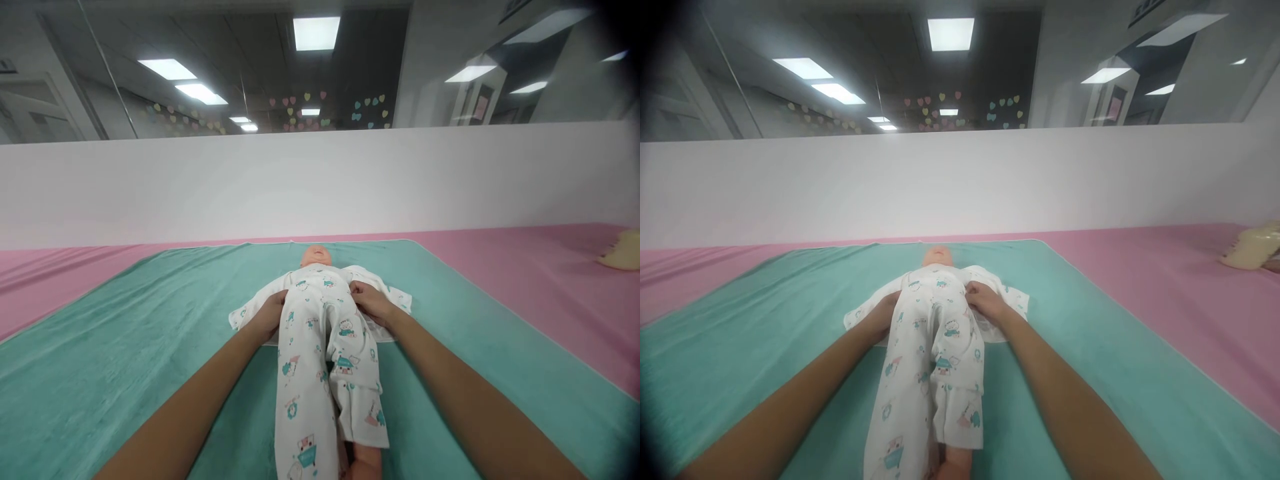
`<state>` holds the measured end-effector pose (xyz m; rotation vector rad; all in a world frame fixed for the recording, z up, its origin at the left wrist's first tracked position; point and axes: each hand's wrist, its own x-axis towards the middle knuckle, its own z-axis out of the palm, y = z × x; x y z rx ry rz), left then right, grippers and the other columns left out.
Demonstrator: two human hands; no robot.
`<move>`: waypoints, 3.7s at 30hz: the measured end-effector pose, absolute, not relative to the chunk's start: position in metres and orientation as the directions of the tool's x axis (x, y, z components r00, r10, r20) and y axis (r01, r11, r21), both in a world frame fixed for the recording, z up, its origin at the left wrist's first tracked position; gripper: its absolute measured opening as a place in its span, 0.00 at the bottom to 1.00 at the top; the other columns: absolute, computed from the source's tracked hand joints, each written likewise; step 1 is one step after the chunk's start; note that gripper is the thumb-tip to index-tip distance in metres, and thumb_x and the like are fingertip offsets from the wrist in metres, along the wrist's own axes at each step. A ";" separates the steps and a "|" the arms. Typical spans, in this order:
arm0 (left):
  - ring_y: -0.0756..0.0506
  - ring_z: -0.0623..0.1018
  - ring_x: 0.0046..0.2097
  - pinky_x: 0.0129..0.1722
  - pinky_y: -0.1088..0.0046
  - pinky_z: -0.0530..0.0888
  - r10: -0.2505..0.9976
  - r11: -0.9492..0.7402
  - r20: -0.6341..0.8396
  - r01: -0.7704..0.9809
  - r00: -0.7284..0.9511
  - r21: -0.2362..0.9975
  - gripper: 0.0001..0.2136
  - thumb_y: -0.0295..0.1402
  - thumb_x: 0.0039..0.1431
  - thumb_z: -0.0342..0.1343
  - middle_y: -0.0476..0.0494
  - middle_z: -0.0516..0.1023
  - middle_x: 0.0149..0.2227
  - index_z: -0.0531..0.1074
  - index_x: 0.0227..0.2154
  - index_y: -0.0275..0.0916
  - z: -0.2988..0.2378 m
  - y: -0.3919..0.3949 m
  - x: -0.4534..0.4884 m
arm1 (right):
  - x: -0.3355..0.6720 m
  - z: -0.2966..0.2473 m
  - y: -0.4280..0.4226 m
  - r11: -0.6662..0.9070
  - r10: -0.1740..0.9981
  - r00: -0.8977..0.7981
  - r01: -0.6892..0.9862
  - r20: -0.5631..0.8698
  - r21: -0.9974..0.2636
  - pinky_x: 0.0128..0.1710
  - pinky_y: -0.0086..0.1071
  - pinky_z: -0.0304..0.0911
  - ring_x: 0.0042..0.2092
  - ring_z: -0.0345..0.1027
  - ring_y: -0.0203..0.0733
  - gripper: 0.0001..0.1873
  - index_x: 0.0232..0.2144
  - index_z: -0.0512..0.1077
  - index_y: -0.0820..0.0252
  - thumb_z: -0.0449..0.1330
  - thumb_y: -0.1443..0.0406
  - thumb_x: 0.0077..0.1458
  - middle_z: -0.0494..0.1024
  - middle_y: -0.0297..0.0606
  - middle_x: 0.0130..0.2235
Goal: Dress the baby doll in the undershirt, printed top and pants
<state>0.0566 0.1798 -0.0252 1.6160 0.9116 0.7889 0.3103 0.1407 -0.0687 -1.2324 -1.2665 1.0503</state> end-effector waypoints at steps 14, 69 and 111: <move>0.46 0.67 0.32 0.33 0.71 0.63 0.787 -0.594 0.421 0.369 0.452 0.715 0.02 0.30 0.46 0.49 0.50 0.72 0.27 0.65 0.23 0.37 -0.033 0.183 0.054 | 0.304 -0.072 0.148 0.339 0.877 0.104 0.559 0.470 -0.757 0.27 0.28 0.48 0.29 0.49 0.35 0.03 0.24 0.56 0.58 0.50 0.67 0.43 0.56 0.28 0.25; 0.45 0.73 0.32 0.33 0.68 0.69 0.907 -0.421 0.373 0.403 0.194 0.813 0.12 0.39 0.55 0.48 0.46 0.73 0.31 0.64 0.40 0.39 -0.063 -0.060 0.012 | 0.112 -0.067 -0.143 0.054 0.945 0.324 -0.309 -0.051 -0.949 0.19 0.26 0.40 0.20 0.42 0.29 0.16 0.22 0.56 0.58 0.54 0.55 0.53 0.51 0.25 0.18; 0.38 0.63 0.57 0.57 0.49 0.56 0.546 -0.825 0.491 0.540 0.679 0.170 0.27 0.25 0.47 0.54 0.41 0.67 0.53 0.60 0.53 0.43 -0.033 -0.066 0.038 | 0.198 -0.065 -0.106 0.014 0.845 0.197 0.921 0.498 -0.388 0.29 0.30 0.51 0.35 0.64 0.39 0.08 0.31 0.66 0.56 0.48 0.69 0.57 0.70 0.36 0.34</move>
